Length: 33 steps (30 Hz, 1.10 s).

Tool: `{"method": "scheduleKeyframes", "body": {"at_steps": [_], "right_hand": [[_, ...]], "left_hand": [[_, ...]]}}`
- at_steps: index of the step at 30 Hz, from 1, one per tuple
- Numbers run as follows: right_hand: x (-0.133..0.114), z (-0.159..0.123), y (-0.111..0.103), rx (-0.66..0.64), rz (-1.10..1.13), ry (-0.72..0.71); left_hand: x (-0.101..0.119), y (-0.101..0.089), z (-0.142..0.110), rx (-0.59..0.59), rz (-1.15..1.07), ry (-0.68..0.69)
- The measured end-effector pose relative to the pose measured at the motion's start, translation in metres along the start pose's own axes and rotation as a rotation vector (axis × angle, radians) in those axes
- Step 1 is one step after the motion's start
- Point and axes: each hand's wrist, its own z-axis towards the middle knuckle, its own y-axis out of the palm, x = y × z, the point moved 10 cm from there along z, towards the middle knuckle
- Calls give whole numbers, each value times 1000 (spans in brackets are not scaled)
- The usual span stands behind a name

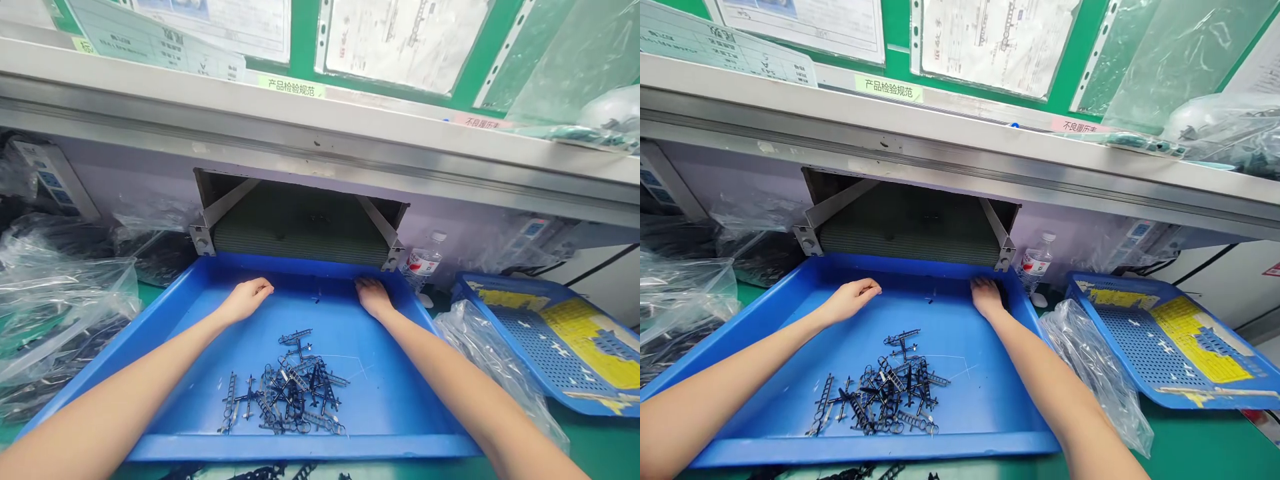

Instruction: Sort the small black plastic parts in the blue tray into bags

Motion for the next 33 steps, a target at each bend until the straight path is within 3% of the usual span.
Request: {"method": "scheduleKeyframes", "body": {"at_steps": [6,9,14,23,29,33], "right_hand": [[-118,22,17,-102,123,-321],[-133,40,23,-122,151,-313],[-105,53,28,-119,146,-246],[-26,18,22,-88,22,-95],[29,-10,-2,-74,-95,154],[40,-38,-25,-130,-104,249]], "left_hand": [[0,3,-1,-21,51,-4],[-5,1,-1,-22,95,-36],[-25,-6,3,-6,176,-155],[-27,2,0,-89,212,-175],[-23,3,-1,-128,234,-152],[-20,4,-1,-147,235,-136]]}}
